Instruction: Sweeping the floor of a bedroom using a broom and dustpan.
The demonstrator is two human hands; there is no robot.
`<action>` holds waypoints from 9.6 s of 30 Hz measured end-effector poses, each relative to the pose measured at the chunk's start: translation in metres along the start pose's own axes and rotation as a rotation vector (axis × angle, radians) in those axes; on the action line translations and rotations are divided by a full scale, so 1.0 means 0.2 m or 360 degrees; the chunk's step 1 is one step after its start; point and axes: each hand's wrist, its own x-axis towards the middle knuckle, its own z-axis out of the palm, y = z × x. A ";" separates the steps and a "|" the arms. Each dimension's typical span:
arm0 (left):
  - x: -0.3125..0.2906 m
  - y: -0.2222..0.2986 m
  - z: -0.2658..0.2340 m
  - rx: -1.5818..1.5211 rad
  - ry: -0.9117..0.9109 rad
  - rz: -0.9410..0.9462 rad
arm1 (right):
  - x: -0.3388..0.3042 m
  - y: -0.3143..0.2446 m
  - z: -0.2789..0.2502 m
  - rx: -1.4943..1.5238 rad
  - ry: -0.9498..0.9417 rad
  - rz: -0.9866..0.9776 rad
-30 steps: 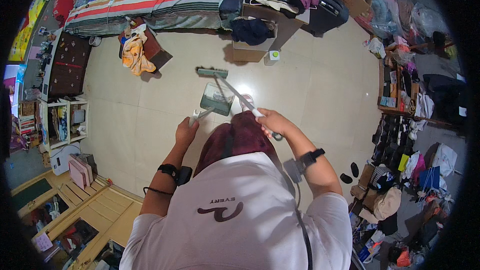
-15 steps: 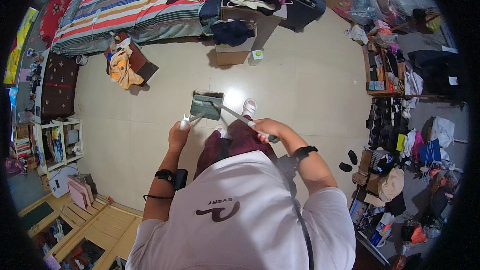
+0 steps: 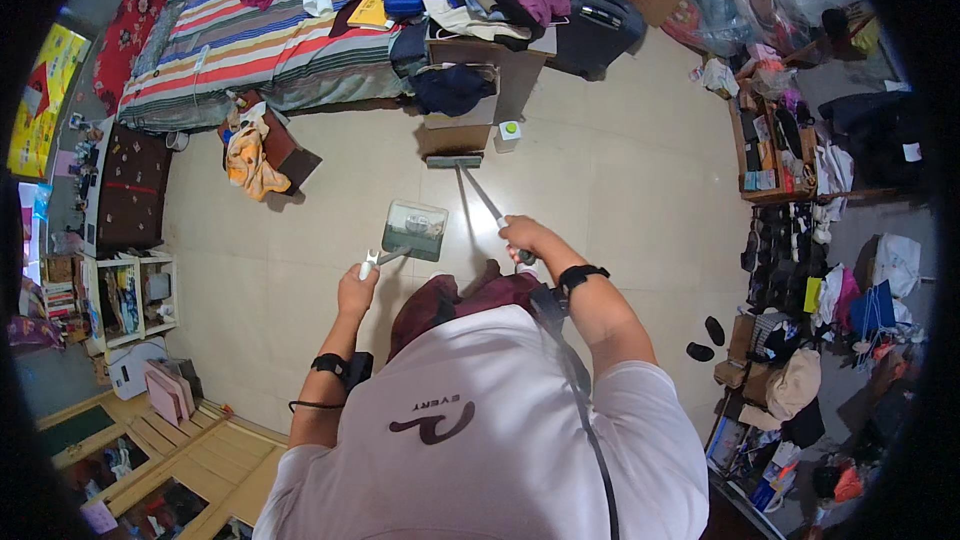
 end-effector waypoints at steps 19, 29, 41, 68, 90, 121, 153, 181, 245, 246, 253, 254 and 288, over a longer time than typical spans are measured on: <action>-0.04 0.41 0.29 -0.0055 0.0060 -0.0085 | -0.50 0.16 -0.74 0.0496 -0.0576 0.0356; -0.03 0.52 0.54 -0.0197 0.0167 -0.0206 | -0.10 0.31 -0.87 -0.0288 -0.0350 0.0031; -0.16 0.57 0.71 -0.0367 0.0171 -0.0108 | -0.41 0.36 -1.29 0.0103 -0.0512 0.0317; -0.18 0.72 0.57 -0.0056 0.0044 -0.0122 | -0.75 0.39 -1.22 0.0380 -0.0350 0.0362; -0.07 0.55 0.53 -0.0040 -0.0030 -0.0064 | -0.04 0.33 -0.66 0.0473 -0.0007 0.0201; -0.05 0.59 0.54 -0.0141 -0.0029 0.0015 | -0.40 0.39 -0.88 0.0380 0.0050 0.0162; -0.12 1.34 1.10 -0.0191 0.0134 -0.0194 | -0.28 0.44 -1.94 -0.0150 -0.0564 0.0274; -0.25 1.45 1.07 -0.0055 0.0325 -0.0426 | -0.25 0.07 -2.01 -0.0291 -0.0910 0.0287; -0.22 1.31 0.95 0.0255 0.0501 -0.0278 | 1.86 -0.42 -1.08 -0.0653 -0.0362 0.0062; -0.21 1.32 0.93 0.0238 0.0497 -0.0222 | 1.92 -0.44 -1.09 -0.0637 -0.0298 0.0059; -0.27 1.28 0.99 0.0023 0.0297 -0.0254 | 2.38 -0.24 -1.09 -0.1498 -0.0006 -0.0353; -0.29 1.24 1.01 0.0005 0.0278 -0.0250 | 2.49 -0.16 -1.09 -0.1509 0.0006 -0.0331; -0.58 0.85 0.90 -0.0496 0.0530 -0.0871 | 2.79 0.50 -1.49 -0.1874 0.0363 -0.0404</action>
